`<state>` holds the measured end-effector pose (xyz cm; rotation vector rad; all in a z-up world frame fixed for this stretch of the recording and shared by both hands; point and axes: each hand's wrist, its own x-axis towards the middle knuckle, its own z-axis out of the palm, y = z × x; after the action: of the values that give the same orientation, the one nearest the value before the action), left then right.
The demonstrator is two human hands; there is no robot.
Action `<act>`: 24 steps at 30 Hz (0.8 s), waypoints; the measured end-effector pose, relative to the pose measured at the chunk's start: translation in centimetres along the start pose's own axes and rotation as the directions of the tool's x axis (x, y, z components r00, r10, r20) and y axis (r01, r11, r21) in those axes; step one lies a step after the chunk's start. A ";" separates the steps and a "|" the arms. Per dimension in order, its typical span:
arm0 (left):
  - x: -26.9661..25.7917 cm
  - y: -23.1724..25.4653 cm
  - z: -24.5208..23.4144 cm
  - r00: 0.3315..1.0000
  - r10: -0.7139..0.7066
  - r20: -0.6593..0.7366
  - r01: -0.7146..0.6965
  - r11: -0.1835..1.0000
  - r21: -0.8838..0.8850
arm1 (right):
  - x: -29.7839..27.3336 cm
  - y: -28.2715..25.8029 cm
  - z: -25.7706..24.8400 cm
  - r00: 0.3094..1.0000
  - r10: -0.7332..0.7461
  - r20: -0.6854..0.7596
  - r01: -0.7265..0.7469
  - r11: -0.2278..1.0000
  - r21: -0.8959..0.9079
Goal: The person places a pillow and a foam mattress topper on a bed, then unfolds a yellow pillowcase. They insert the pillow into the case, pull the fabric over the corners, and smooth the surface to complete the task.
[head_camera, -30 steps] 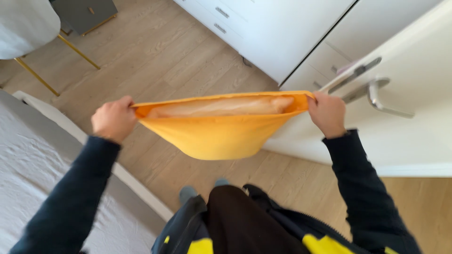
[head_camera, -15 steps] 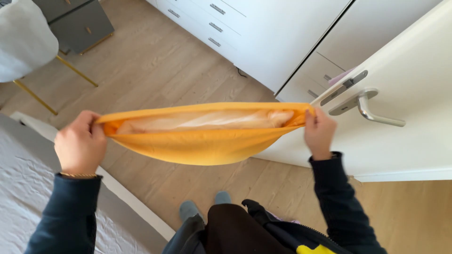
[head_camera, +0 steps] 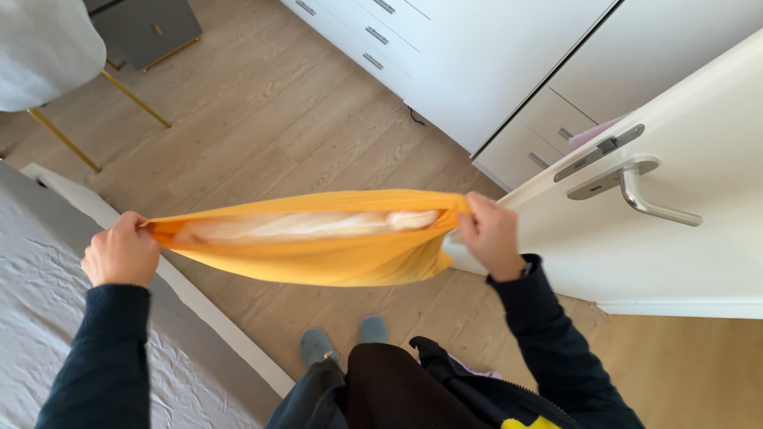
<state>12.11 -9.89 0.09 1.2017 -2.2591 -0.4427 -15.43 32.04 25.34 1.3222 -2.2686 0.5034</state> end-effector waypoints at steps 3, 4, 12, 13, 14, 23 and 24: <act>-1.5 3.1 -3.0 0.995 0.078 -0.062 -0.086 0.987 -0.139 | 1.8 3.6 -1.5 0.996 0.079 -0.029 -0.084 0.975 -0.207; -2.3 5.0 -3.3 0.989 0.125 -0.077 -0.140 0.964 -0.228 | 1.6 4.5 -1.6 0.991 0.126 -0.033 -0.130 0.949 -0.289; -1.0 0.8 -3.6 0.999 -0.019 0.034 0.020 0.999 -0.037 | -0.4 2.6 -0.3 0.975 0.209 0.080 -0.202 0.975 -0.091; -1.3 0.0 -3.5 0.998 -0.051 0.036 0.052 0.999 -0.006 | -0.4 2.6 0.0 0.984 0.142 0.111 -0.128 0.984 -0.123; -2.0 0.0 -3.5 0.999 -0.012 0.030 0.017 0.987 -0.159 | 0.0 3.1 0.3 0.985 0.147 0.095 -0.131 0.980 -0.152; -4.4 4.3 -4.7 0.813 -0.291 0.505 0.567 0.596 -0.569 | 3.0 7.6 4.0 0.934 0.335 0.126 -0.331 0.942 -0.051; -4.7 3.6 -4.7 0.802 -0.319 0.504 0.586 0.581 -0.565 | 4.1 6.8 4.8 0.930 0.336 0.146 -0.342 0.939 0.017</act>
<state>14.74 -4.16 4.25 1.3209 -1.6676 -1.6882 -24.22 29.79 23.11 1.0116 -2.6365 0.5920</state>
